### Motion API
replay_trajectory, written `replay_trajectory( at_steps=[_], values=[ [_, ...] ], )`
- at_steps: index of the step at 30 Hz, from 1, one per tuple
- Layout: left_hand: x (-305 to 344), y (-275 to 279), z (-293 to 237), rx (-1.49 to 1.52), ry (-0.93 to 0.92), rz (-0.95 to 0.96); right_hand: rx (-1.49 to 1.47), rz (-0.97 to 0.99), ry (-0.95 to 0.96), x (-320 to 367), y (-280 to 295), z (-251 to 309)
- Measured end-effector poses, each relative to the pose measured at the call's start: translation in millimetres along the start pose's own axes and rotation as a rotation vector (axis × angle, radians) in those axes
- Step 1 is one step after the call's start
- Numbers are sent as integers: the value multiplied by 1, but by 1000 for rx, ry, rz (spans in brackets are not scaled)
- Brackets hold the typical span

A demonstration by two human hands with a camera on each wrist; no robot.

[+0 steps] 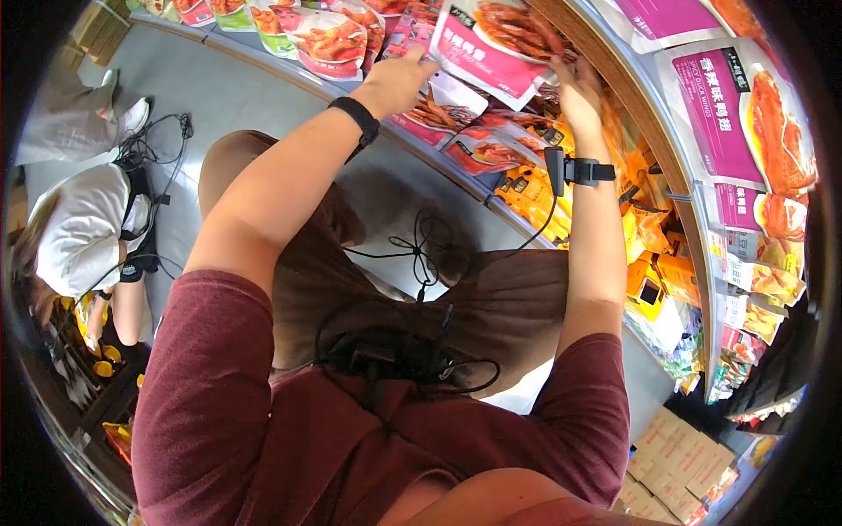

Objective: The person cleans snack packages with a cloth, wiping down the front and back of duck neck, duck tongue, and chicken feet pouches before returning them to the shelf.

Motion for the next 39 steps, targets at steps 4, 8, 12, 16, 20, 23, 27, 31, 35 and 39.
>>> replay_trajectory(
  at_steps=[4, 8, 12, 16, 20, 23, 27, 31, 35, 39],
  values=[
    [-2, -6, 5, 1, -7, -3, 50, 175, -13, 6, -36, 22],
    [1, 0, 6, 40, -28, -2, -228, 261, -51, 23, -86, -6],
    [3, 0, 11, 83, -38, 9, -380, 409, -187, 44, -126, -27],
    [4, 0, 15, 199, -30, -2, 177, 847, -329, 49, -123, -12],
    [7, 6, 13, 242, -31, 35, 12, 686, -370, 36, -118, -14],
    [8, 8, 12, 270, -42, 26, 62, 478, -273, 14, -106, 2],
    [11, 9, 11, 287, -51, -14, 147, 257, 141, -5, -98, 43],
    [10, 8, 11, 291, -49, 0, 285, 515, 162, 2, -114, 37],
    [11, 8, 12, 270, -25, 25, 501, 598, 97, 7, -111, 37],
    [13, 10, 12, 269, -17, 12, 487, 388, 7, 1, -99, 40]
  ],
)
Point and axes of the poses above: each hand's wrist, its own x-axis away from the middle knuckle, its own y-axis out of the back of the hand, z = x × y, the point moved 6 cm from there along -x, towards the middle knuckle, and after that the axes turned 13 degrees about y, right-handed, at the moved point
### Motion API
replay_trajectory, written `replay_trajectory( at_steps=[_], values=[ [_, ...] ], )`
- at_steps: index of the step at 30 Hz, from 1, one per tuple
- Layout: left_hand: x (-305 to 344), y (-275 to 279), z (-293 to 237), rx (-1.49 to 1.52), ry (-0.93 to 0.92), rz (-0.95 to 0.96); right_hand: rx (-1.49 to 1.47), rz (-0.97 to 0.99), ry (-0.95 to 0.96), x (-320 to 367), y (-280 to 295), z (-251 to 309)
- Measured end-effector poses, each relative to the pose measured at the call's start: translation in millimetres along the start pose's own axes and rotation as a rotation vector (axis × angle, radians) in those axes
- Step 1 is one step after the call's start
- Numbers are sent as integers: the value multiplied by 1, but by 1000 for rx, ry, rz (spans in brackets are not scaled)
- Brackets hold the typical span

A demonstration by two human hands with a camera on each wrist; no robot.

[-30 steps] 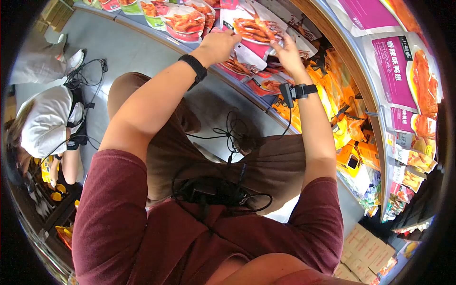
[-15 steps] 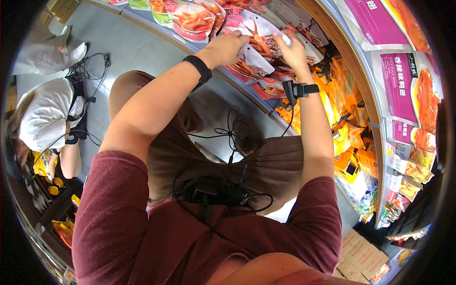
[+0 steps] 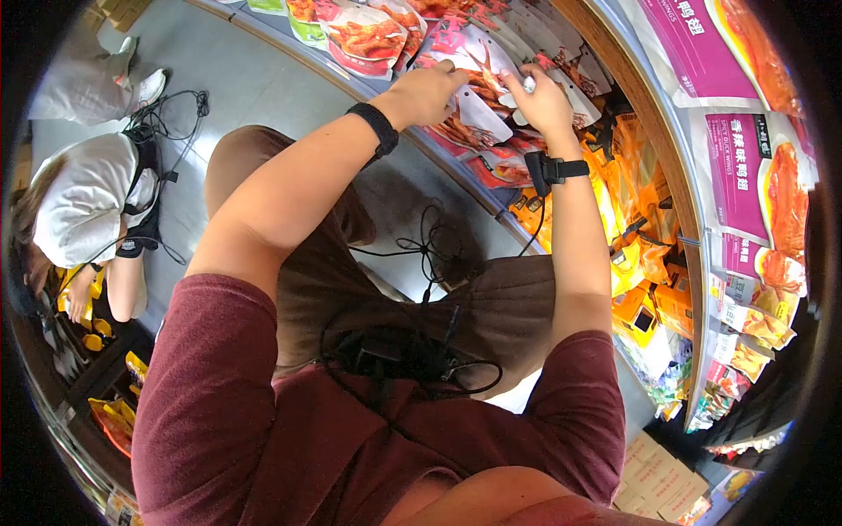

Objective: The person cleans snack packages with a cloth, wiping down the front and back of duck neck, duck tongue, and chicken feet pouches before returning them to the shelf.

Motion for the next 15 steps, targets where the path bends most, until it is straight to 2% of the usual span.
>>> replay_trajectory(
  at_steps=[1, 4, 5, 8, 10, 13, 14, 15],
  values=[
    [0, -1, 0, -1, -1, -1, 3, 0, 3, 0, -1, -2],
    [-1, 0, 0, -2, 1, 1, 117, 185, 8, -2, -9, -3],
    [-1, -1, 0, 1, 8, 12, 120, 185, 16, -2, -10, -6],
    [0, 0, 1, 10, 10, 12, 164, 341, 83, 0, -18, -16],
    [-1, -5, 5, -11, 28, 71, 140, 344, 90, 4, -27, -29],
    [4, -8, 7, -33, 17, 15, 60, 412, 34, 0, -26, -44],
    [2, -14, 9, -62, 88, 175, 122, 359, 44, -4, -17, -49],
    [4, -6, 4, -54, 100, 164, 182, 306, 54, -3, -7, -47]
  ],
)
Point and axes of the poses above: each hand's wrist, its own x-axis away from the middle knuckle, its own y-axis out of the back of the hand, z = x × y, the point moved 6 cm from there along -x, towards the middle knuckle, and after that the axes turned 13 degrees about y, right-handed, at the moved point
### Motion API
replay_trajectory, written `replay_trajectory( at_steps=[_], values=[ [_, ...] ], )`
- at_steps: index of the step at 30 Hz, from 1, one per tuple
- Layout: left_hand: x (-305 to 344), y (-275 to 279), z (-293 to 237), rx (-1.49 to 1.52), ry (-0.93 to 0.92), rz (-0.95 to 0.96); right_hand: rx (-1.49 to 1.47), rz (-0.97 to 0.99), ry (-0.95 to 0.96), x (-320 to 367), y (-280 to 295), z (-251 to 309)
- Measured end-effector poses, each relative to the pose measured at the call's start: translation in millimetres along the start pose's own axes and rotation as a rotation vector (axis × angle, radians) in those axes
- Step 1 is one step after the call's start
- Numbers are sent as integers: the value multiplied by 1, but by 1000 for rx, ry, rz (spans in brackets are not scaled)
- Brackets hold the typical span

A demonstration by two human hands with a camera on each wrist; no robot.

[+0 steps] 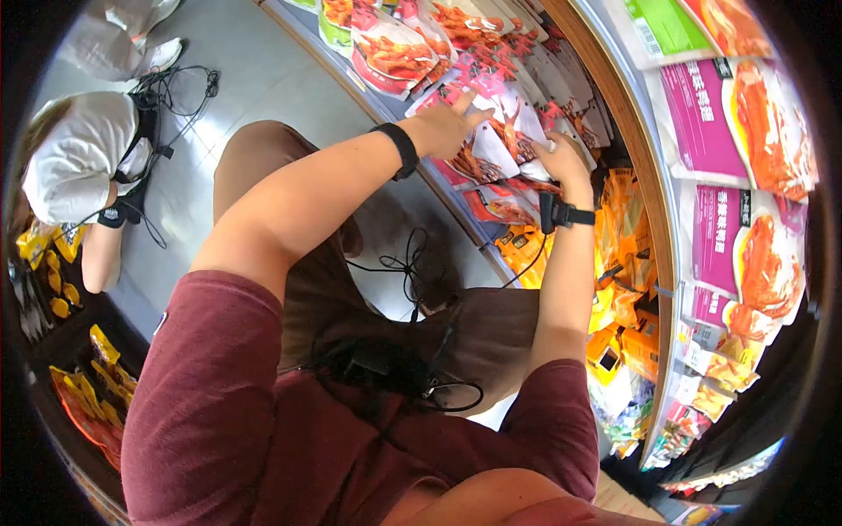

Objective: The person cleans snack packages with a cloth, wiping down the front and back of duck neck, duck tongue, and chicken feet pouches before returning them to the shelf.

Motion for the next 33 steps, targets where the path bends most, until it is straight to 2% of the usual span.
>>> replay_trajectory(
  at_steps=[2, 3, 4, 7, 8, 10, 12, 14, 15, 16, 17, 18, 19, 20, 22, 24, 26, 27, 30, 33],
  values=[
    [10, 1, -3, -11, 82, 191, -34, 1, -59, 2, 44, 21],
    [16, 9, -8, -24, 85, 243, -15, -127, -60, 2, 60, 27],
    [17, 10, -10, -10, 89, 235, 4, -256, -60, 7, 78, 39],
    [16, 10, -15, -74, 34, 172, -116, -287, 52, 13, 119, 106],
    [17, 9, -16, -62, 38, 164, -115, -279, 41, 16, 123, 125],
    [17, 9, -17, -59, 14, 153, -138, -243, 166, 12, 128, 168],
    [3, -1, -20, -149, 70, 204, -178, -174, 338, -11, 118, 196],
    [7, -6, -31, -248, -25, 392, -344, -79, 573, -59, 95, 208],
    [24, 15, -35, -255, -18, 305, -410, 44, 516, -84, 85, 210],
    [29, 15, -39, -248, -20, 302, -476, 165, 459, -108, 75, 213],
    [31, 18, -39, -229, -14, 245, -469, 168, 463, -131, 68, 214],
    [31, 20, -38, -210, -6, 188, -342, 133, 487, -154, 58, 212],
    [29, 15, -37, -120, 12, 182, -216, 99, 511, -171, 52, 214],
    [31, 18, -39, -113, 18, 177, -211, 104, 518, -182, 48, 221],
    [32, 15, -41, -198, 55, 388, -72, 184, 504, -203, 35, 232],
    [25, 10, -40, -189, 82, 363, -55, 223, 483, -210, 19, 242],
    [28, 18, -38, -240, 61, 450, 42, 299, 383, -207, 3, 244],
    [6, -9, -31, -420, 196, 723, 137, 249, 460, -214, -6, 243],
    [13, 9, -18, -339, 205, 650, 199, 250, 422, -219, -2, 244],
    [27, 30, -4, -219, 208, 532, 211, 159, 433, -202, 29, 255]
  ],
)
Point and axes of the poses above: each hand's wrist, its own x-axis away from the middle knuckle, its own y-axis out of the back of the hand, z = x × y, the point moved 6 cm from there along -x, towards the middle knuckle, and after that the axes turned 13 degrees about y, right-handed, at the moved point
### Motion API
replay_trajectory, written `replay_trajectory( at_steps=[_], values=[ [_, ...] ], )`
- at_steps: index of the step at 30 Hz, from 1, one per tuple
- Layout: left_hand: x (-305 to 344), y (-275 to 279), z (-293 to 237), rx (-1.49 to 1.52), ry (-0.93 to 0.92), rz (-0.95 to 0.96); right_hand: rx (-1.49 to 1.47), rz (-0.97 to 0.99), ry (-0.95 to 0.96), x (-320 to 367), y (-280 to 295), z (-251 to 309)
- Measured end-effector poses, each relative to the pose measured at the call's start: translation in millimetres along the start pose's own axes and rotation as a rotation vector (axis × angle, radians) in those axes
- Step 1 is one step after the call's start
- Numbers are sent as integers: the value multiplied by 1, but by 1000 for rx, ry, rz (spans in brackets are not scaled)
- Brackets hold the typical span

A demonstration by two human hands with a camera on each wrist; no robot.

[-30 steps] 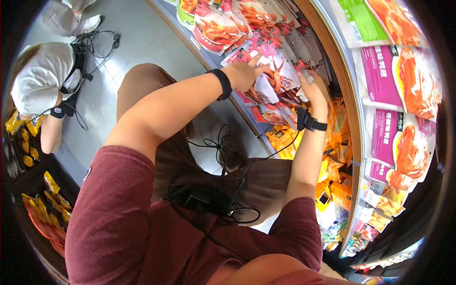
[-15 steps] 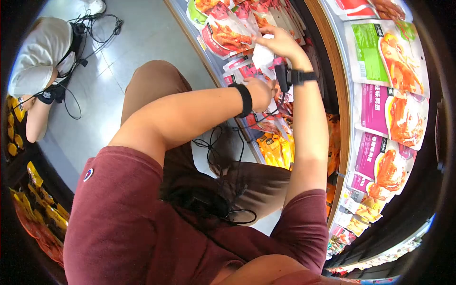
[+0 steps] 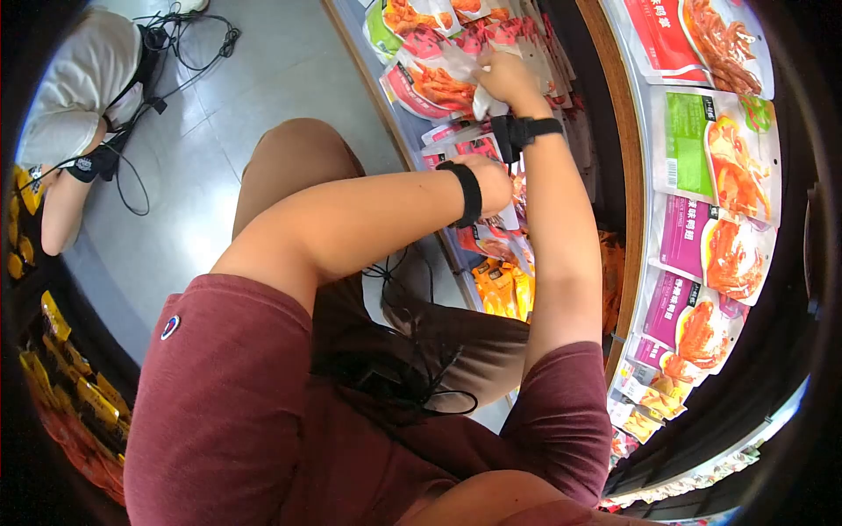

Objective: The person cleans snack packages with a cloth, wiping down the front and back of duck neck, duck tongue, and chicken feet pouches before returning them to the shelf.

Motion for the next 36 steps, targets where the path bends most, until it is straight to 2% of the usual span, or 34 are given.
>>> replay_trajectory(
  at_steps=[1, 3, 4, 5, 6, 7, 8, 9, 11, 13, 15, 17, 18, 20, 21, 23, 24, 25, 27, 28, 29, 30, 35, 36],
  values=[
    [0, -12, 10, 0, -2, -4, 15, -38, 14, 8, 13, 5],
    [22, 1, 16, 264, -393, -725, 46, -67, -3, 36, 41, 15],
    [26, 3, 18, 151, -357, -635, 48, -121, -24, 53, 59, 20],
    [32, 9, 20, 143, -363, -637, 51, -178, -47, 71, 75, 24],
    [33, 10, 22, 115, -330, -539, 53, -185, -56, 87, 86, 29],
    [33, 7, 23, 86, -295, -443, -5, -272, -49, 105, 99, 33],
    [38, 8, 22, 68, -366, -495, -62, -361, -42, 121, 111, 34],
    [51, 16, 16, 61, -296, -384, -129, -417, 6, 136, 120, 34],
    [91, 20, 5, 173, -486, -238, -386, -490, -39, 169, 130, 38],
    [169, 31, 1, 519, -1028, -166, -425, -586, -39, 205, 140, 50],
    [248, 70, 14, 693, -1180, -250, -467, -689, -57, 233, 146, 51],
    [269, 91, 44, 872, -1433, -660, -678, -759, -35, 264, 145, 48],
    [264, 96, 63, 915, -1338, -800, -758, -690, -86, 278, 145, 47],
    [253, 107, 81, 949, -1132, -1092, -869, -700, -144, 307, 148, 48],
    [255, 109, 64, 923, -1159, -1075, -913, -697, -170, 322, 147, 48],
    [256, 109, 37, 982, -868, -1254, -923, -738, -233, 351, 144, 45],
    [235, 105, 35, 1103, -867, -1310, -925, -790, -202, 365, 146, 46],
    [228, 99, 29, 1093, -890, -1287, -927, -839, -173, 379, 147, 46],
    [198, 83, 3, 887, -845, -788, -980, -868, -272, 406, 142, 43],
    [195, 80, -6, 873, -861, -767, -943, -918, -294, 418, 143, 41],
    [186, 74, -19, 870, -872, -586, -906, -965, -314, 431, 142, 39],
    [178, 66, -32, 862, -875, -406, -993, -1006, -338, 442, 138, 36],
    [150, 48, -79, 782, -867, -350, -1046, -1135, -415, 489, 118, 26],
    [147, 46, -88, 788, -884, -340, -893, -1232, -424, 499, 120, 26]
  ],
)
Point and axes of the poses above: each hand's wrist, its own x-axis away from the middle knuckle, its own y-axis out of the back of the hand, z = x × y, the point moved 6 cm from there along -x, towards the middle knuckle, and after that the axes turned 13 degrees about y, right-handed, at the moved point
